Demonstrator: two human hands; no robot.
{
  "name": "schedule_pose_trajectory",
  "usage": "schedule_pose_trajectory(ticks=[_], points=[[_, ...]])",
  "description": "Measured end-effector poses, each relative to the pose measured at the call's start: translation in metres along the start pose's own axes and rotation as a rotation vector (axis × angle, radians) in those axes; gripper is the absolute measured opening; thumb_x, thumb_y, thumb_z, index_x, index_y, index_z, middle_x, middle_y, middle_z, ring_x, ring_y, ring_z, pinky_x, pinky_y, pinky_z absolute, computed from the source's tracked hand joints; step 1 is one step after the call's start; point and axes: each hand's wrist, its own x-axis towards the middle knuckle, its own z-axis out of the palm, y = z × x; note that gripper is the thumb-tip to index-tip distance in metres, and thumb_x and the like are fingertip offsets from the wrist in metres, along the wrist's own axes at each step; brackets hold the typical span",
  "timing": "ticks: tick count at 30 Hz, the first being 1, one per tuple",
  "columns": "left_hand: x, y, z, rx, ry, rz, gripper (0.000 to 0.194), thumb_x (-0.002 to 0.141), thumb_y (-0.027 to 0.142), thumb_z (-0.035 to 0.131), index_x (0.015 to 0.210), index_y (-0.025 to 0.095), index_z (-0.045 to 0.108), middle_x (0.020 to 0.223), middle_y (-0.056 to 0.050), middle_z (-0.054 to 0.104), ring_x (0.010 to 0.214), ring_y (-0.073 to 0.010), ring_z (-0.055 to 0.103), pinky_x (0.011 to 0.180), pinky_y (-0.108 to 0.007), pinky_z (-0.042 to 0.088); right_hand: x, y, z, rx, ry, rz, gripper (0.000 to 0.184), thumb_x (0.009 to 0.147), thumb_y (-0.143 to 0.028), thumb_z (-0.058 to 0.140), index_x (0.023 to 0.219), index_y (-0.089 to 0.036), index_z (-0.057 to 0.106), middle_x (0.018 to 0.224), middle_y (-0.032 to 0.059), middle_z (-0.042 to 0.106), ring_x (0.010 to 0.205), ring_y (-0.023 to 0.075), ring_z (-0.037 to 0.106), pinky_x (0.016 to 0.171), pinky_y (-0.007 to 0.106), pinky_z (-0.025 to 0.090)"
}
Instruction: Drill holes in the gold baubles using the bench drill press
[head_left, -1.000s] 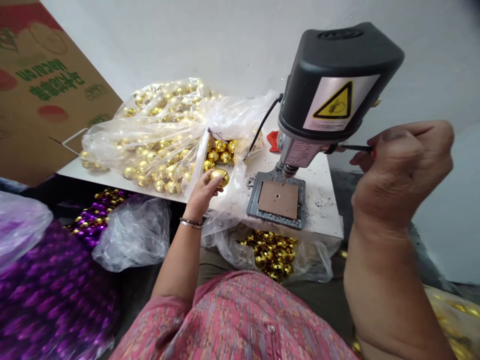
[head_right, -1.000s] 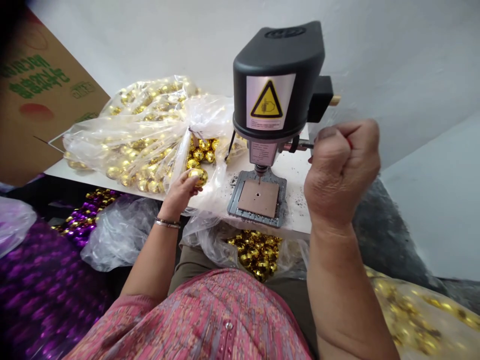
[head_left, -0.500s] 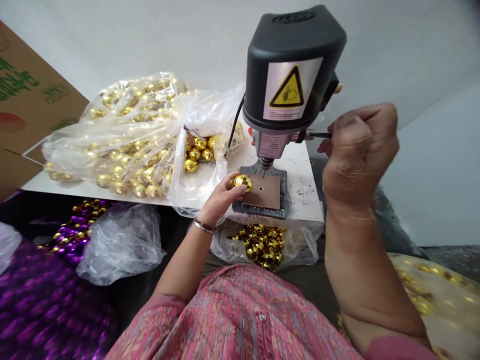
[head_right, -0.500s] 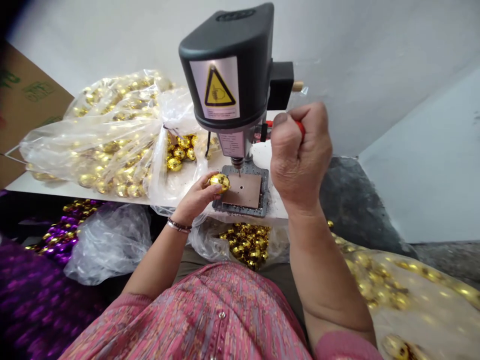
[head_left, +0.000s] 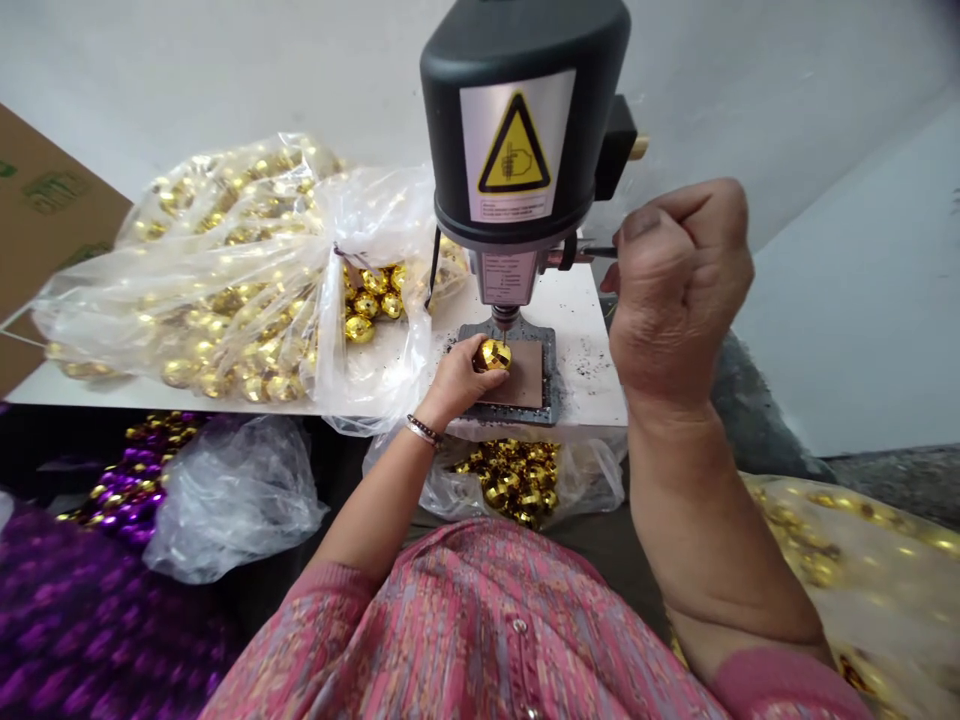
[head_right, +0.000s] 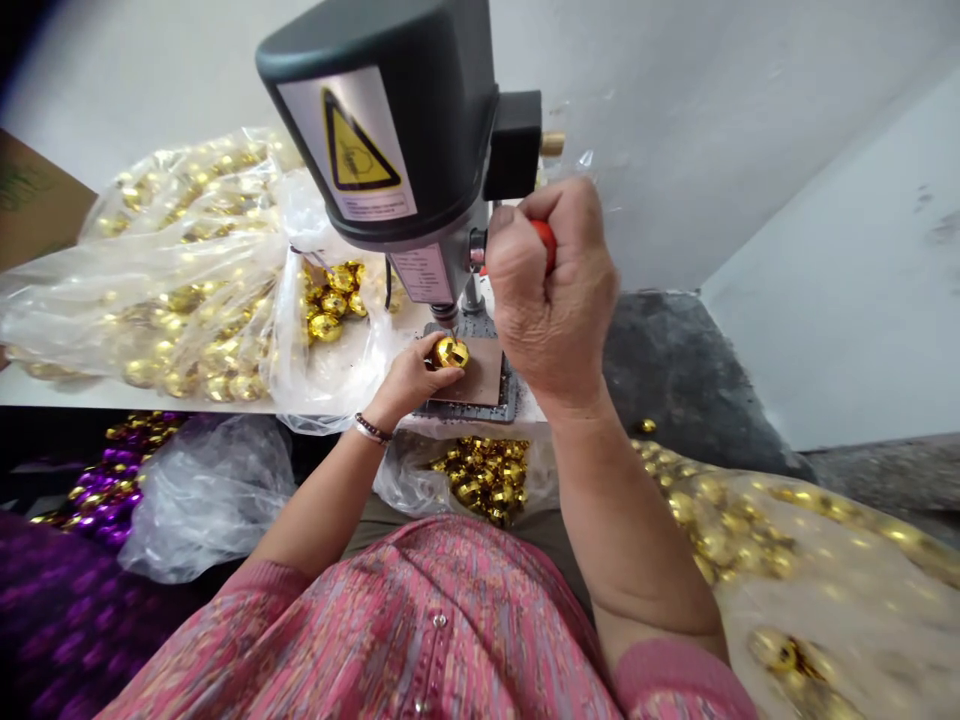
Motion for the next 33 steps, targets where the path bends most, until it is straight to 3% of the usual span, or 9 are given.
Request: schedule_pose_trajectory(ticks=[6, 9, 13, 18, 22, 28, 33], points=[[0.007, -0.008, 0.009, 0.082, -0.017, 0.118, 0.071, 0.081, 0.017, 0.096, 0.151, 0.017, 0.079, 0.154, -0.016, 0.080, 0.145, -0.0342, 0.074, 0.133, -0.046, 0.055, -0.001, 0.002, -0.005, -0.073, -0.041, -0.007, 0.023, 0.114, -0.034, 0.050, 0.092, -0.027, 0.047, 0.078, -0.0021, 0.047, 0.069, 0.0144, 0.056, 0.076, 0.030, 0.056], [0.008, -0.011, 0.011, 0.060, -0.037, 0.151, 0.070, 0.087, 0.021, 0.094, 0.155, 0.018, 0.078, 0.158, -0.017, 0.079, 0.150, -0.0346, 0.072, 0.135, -0.047, 0.053, -0.002, 0.003, -0.006, -0.093, -0.059, -0.001, 0.024, 0.115, -0.034, 0.050, 0.092, -0.027, 0.047, 0.078, -0.0021, 0.047, 0.068, 0.0137, 0.054, 0.077, 0.029, 0.056], [0.007, -0.011, 0.012, 0.001, -0.055, 0.172, 0.062, 0.096, 0.028, 0.090, 0.155, 0.015, 0.077, 0.150, -0.018, 0.084, 0.138, -0.0337, 0.078, 0.128, -0.047, 0.057, -0.003, 0.004, -0.005, -0.059, -0.042, 0.013, 0.024, 0.112, -0.040, 0.052, 0.092, -0.026, 0.049, 0.078, -0.0030, 0.049, 0.066, 0.0114, 0.051, 0.075, 0.028, 0.056], [0.005, -0.005, 0.016, -0.061, -0.035, 0.082, 0.061, 0.091, 0.028, 0.094, 0.149, 0.018, 0.081, 0.130, -0.011, 0.090, 0.117, -0.0297, 0.081, 0.109, -0.038, 0.062, -0.006, 0.008, -0.007, -0.055, -0.051, 0.012, 0.023, 0.113, -0.042, 0.048, 0.097, -0.026, 0.052, 0.087, -0.0015, 0.059, 0.067, 0.0114, 0.056, 0.074, 0.031, 0.058], [0.005, -0.004, 0.017, -0.046, -0.035, 0.065, 0.059, 0.091, 0.028, 0.093, 0.148, 0.017, 0.082, 0.124, -0.010, 0.090, 0.113, -0.0295, 0.080, 0.106, -0.038, 0.062, -0.013, 0.014, -0.009, -0.126, -0.076, -0.015, 0.023, 0.115, -0.044, 0.052, 0.101, -0.026, 0.055, 0.086, -0.0013, 0.057, 0.070, 0.0125, 0.055, 0.073, 0.031, 0.056], [0.004, -0.006, 0.015, -0.039, -0.054, 0.080, 0.059, 0.092, 0.029, 0.091, 0.149, 0.018, 0.080, 0.125, -0.009, 0.090, 0.113, -0.0282, 0.079, 0.103, -0.036, 0.061, -0.030, 0.022, -0.018, -0.144, -0.101, -0.068, 0.018, 0.107, -0.039, 0.063, 0.097, -0.025, 0.056, 0.078, -0.0053, 0.054, 0.067, 0.0083, 0.046, 0.067, 0.025, 0.045], [0.005, -0.007, 0.014, -0.047, -0.067, 0.091, 0.053, 0.092, 0.029, 0.090, 0.143, 0.018, 0.081, 0.116, -0.005, 0.090, 0.105, -0.0246, 0.077, 0.097, -0.033, 0.059, -0.034, 0.027, -0.029, -0.110, -0.190, -0.116, 0.018, 0.109, -0.040, 0.062, 0.099, -0.026, 0.060, 0.081, -0.0045, 0.057, 0.072, 0.0081, 0.053, 0.071, 0.025, 0.048]])
